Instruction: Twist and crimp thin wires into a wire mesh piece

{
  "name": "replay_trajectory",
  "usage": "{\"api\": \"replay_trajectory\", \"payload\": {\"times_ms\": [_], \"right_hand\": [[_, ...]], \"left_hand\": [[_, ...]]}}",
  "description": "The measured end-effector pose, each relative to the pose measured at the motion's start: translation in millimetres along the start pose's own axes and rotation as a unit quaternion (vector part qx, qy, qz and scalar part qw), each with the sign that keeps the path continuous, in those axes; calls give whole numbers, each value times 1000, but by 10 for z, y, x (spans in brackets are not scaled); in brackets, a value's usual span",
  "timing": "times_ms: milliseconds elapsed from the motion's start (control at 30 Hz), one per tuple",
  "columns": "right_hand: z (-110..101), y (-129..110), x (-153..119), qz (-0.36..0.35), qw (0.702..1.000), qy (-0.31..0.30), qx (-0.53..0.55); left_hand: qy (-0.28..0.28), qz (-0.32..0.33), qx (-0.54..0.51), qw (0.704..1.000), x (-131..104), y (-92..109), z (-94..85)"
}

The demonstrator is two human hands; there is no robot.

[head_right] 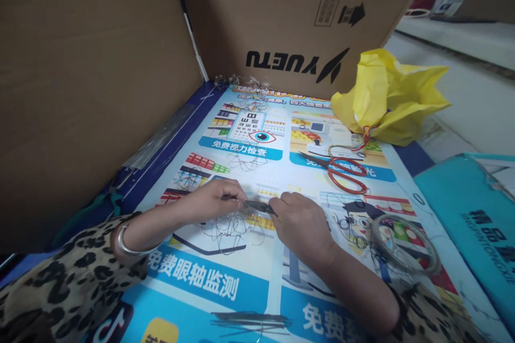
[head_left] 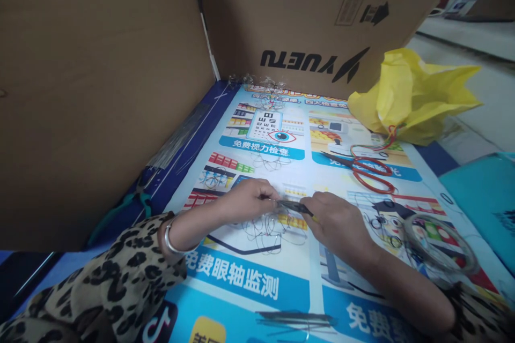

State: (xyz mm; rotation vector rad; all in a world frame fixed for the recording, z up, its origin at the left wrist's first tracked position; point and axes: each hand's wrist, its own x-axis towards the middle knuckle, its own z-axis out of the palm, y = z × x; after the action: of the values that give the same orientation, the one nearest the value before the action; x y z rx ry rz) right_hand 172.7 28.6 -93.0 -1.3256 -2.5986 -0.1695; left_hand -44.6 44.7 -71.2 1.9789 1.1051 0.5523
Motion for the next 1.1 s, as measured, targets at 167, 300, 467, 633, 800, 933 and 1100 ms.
{"api": "replay_trajectory", "payload": {"times_ms": [167, 300, 467, 633, 800, 933, 1100], "right_hand": [[-33, 48, 26, -18, 1000, -12, -4], [-159, 82, 59, -48, 998, -29, -37], [-282, 89, 74, -75, 993, -41, -76], [-364, 53, 72, -98, 984, -23, -147], [-398, -9, 63, -98, 981, -3, -168], [-373, -36, 49, -80, 983, 0, -163], [-342, -36, 35, -73, 986, -8, -152]], "left_hand": [[-19, 1, 24, 1000, -12, 37, -11], [-27, 16, 46, 998, -21, 83, -14], [-46, 11, 70, 996, -21, 144, -19], [-51, 12, 76, 996, -14, 148, -11], [-53, 35, 84, 994, -8, 121, -6], [-53, 39, 84, 994, -2, 103, -5], [-59, 41, 74, 995, 12, 115, -10]]}}
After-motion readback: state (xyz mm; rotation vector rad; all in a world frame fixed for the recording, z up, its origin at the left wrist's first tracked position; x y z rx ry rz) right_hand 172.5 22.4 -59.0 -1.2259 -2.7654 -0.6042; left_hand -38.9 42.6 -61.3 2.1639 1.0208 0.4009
